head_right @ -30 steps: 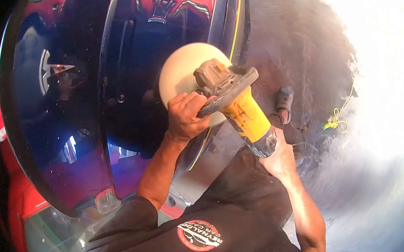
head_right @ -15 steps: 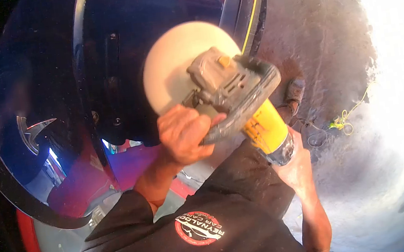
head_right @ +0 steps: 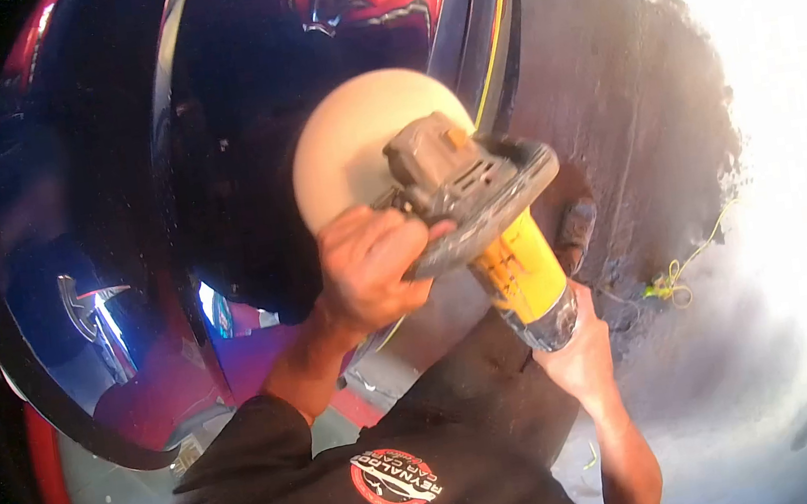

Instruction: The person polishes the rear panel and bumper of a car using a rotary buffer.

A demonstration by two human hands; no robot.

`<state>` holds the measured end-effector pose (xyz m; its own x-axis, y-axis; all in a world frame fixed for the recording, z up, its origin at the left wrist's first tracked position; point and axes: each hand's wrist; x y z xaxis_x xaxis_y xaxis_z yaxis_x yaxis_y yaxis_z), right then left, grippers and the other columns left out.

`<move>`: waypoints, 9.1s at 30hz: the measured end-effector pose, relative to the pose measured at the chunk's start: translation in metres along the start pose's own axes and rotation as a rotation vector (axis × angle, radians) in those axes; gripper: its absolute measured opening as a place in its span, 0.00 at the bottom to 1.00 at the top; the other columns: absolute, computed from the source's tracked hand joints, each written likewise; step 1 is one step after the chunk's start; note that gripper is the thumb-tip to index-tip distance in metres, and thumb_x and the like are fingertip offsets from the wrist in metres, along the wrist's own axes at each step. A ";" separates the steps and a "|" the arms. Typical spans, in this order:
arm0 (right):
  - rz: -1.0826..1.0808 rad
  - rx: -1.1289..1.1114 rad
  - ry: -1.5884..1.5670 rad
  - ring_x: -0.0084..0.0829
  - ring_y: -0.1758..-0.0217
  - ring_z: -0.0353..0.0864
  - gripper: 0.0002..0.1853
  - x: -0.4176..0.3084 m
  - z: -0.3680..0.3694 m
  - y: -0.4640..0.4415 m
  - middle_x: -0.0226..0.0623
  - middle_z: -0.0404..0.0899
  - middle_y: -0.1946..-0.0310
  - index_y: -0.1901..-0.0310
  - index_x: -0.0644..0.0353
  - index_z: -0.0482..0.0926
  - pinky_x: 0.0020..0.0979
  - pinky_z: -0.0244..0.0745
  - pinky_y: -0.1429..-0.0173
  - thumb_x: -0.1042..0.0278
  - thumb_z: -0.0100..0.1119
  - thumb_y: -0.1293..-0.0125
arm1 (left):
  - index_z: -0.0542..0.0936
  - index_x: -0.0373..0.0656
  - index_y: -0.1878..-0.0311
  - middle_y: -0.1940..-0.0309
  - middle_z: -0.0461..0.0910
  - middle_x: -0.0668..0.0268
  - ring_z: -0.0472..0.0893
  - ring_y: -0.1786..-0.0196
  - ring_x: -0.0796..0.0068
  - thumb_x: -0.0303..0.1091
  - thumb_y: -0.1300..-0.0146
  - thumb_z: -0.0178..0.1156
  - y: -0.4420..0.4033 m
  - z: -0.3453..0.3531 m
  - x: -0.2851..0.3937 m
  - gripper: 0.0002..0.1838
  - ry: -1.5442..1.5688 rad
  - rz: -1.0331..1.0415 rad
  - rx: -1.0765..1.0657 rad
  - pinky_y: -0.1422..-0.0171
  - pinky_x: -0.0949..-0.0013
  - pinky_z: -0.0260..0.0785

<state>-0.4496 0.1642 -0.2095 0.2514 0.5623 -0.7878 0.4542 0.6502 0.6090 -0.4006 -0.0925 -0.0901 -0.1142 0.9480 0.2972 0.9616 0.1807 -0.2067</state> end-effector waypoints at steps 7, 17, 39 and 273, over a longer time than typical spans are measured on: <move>-0.090 0.100 0.011 0.50 0.41 0.88 0.39 -0.037 -0.067 -0.058 0.55 0.88 0.50 0.35 0.61 0.70 0.40 0.81 0.39 0.79 0.74 0.52 | 0.75 0.44 0.74 0.78 0.74 0.62 0.76 0.76 0.56 0.30 0.46 0.74 -0.097 0.023 -0.015 0.13 -0.028 0.073 0.086 0.69 0.59 0.65; 0.078 -0.120 -0.042 0.51 0.40 0.88 0.46 0.007 -0.034 0.013 0.56 0.87 0.47 0.28 0.59 0.67 0.42 0.83 0.38 0.69 0.80 0.49 | 0.72 0.47 0.77 0.82 0.67 0.69 0.72 0.81 0.67 0.26 0.51 0.76 -0.026 -0.013 0.041 0.17 0.040 -0.137 -0.227 0.73 0.62 0.59; -0.076 -0.211 0.068 0.51 0.41 0.88 0.43 -0.048 -0.138 -0.131 0.57 0.87 0.47 0.28 0.58 0.67 0.43 0.83 0.38 0.71 0.79 0.46 | 0.71 0.48 0.80 0.84 0.68 0.71 0.70 0.83 0.69 0.27 0.48 0.77 -0.131 0.020 0.013 0.20 -0.106 -0.269 0.013 0.75 0.65 0.60; -0.143 -0.419 0.227 0.48 0.32 0.78 0.52 -0.192 -0.284 -0.339 0.52 0.79 0.41 0.29 0.67 0.65 0.43 0.72 0.28 0.68 0.83 0.57 | 0.74 0.51 0.69 0.78 0.75 0.71 0.82 0.74 0.67 0.33 0.54 0.72 -0.398 0.033 -0.089 0.14 -0.246 -0.334 0.134 0.67 0.61 0.74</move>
<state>-0.8951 -0.0194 -0.2385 -0.0023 0.5195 -0.8545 0.0765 0.8521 0.5178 -0.7818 -0.2400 -0.0651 -0.4848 0.8632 0.1409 0.8230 0.5047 -0.2607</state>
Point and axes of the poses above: each hand's wrist, its own y-axis away from the middle knuckle, its own z-axis out of the palm, x = y × z
